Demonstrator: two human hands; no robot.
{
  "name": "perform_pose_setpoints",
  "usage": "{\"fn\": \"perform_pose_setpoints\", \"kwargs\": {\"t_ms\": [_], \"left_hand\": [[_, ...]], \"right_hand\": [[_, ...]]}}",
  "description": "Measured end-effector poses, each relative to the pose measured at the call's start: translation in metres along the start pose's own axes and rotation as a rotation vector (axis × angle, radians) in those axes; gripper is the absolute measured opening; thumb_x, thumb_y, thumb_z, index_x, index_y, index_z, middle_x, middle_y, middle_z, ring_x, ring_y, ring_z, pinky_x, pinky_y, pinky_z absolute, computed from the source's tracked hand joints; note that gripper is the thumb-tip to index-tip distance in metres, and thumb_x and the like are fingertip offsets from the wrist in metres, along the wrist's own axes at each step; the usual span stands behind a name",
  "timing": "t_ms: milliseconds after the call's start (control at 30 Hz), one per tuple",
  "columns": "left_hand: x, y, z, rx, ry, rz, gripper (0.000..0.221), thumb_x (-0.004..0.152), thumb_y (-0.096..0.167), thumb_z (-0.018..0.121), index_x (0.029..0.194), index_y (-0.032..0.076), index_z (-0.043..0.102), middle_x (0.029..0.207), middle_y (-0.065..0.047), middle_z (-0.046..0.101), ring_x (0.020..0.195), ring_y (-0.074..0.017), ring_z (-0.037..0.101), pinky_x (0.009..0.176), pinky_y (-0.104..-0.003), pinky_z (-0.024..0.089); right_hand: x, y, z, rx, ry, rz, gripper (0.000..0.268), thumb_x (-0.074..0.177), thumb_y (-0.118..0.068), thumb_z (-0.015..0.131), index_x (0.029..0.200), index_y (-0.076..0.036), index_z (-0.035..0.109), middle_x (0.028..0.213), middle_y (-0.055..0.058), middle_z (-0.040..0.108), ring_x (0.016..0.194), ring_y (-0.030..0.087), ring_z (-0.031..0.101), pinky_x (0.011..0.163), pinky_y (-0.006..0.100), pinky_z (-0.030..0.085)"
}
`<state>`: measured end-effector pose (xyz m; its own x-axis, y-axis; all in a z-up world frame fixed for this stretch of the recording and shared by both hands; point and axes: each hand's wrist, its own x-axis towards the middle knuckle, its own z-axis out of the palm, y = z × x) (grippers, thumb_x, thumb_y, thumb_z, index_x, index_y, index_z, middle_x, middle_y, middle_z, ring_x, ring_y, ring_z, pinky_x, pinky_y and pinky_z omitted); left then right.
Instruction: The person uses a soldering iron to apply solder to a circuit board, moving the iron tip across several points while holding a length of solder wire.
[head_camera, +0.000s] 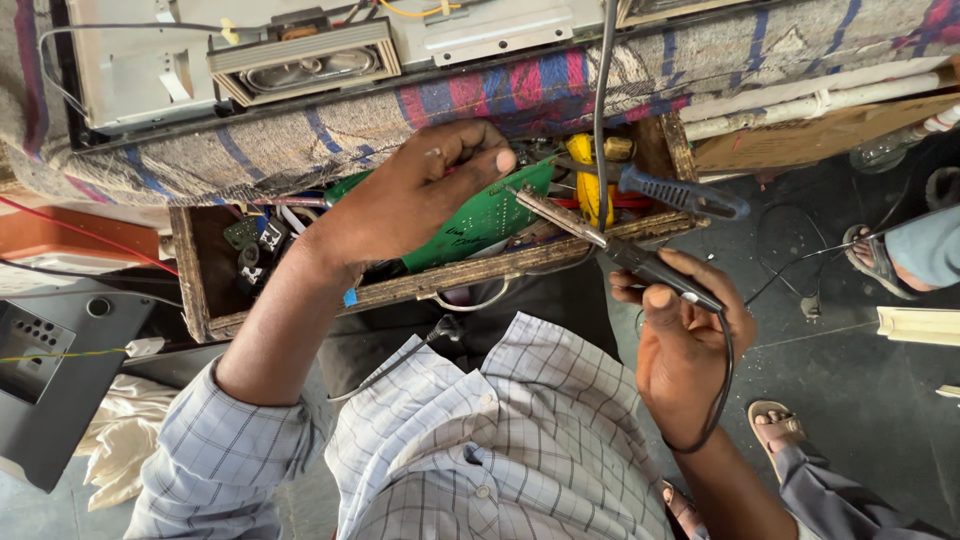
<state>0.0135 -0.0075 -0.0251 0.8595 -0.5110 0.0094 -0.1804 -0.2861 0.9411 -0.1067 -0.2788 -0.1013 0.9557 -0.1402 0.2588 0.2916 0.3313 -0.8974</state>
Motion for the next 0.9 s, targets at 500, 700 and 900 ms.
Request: {"fn": "perform_pose_setpoints", "kwargs": {"t_ms": [500, 700, 900], "left_hand": [[-0.001, -0.004, -0.001, 0.023, 0.002, 0.066, 0.035, 0.113, 0.034, 0.053, 0.094, 0.005, 0.057, 0.075, 0.007, 0.032, 0.069, -0.0048, 0.029, 0.057, -0.029, 0.029], [0.001, -0.009, -0.001, 0.031, 0.024, 0.057, 0.035, 0.112, 0.035, 0.054, 0.092, 0.006, 0.055, 0.074, 0.007, 0.032, 0.069, -0.0037, 0.030, 0.057, -0.029, 0.030], [-0.001, -0.018, 0.004, -0.006, 0.045, 0.111, 0.031, 0.113, 0.031, 0.053, 0.093, 0.007, 0.054, 0.075, 0.008, 0.036, 0.071, -0.0025, 0.034, 0.058, -0.028, 0.033]], "right_hand": [[0.004, 0.004, 0.001, 0.087, 0.063, 0.123, 0.034, 0.107, -0.009, 0.071, 0.133, 0.010, 0.061, 0.110, 0.024, 0.072, 0.094, 0.029, 0.074, 0.088, 0.039, 0.064], [0.002, 0.007, 0.000, 0.111, 0.081, 0.149, 0.034, 0.108, -0.011, 0.071, 0.133, 0.010, 0.061, 0.108, 0.024, 0.073, 0.091, 0.028, 0.074, 0.083, 0.035, 0.064], [-0.002, 0.006, 0.005, -0.010, 0.064, -0.001, 0.033, 0.109, -0.012, 0.075, 0.130, 0.010, 0.060, 0.111, 0.023, 0.072, 0.096, 0.029, 0.075, 0.083, 0.037, 0.065]]}}
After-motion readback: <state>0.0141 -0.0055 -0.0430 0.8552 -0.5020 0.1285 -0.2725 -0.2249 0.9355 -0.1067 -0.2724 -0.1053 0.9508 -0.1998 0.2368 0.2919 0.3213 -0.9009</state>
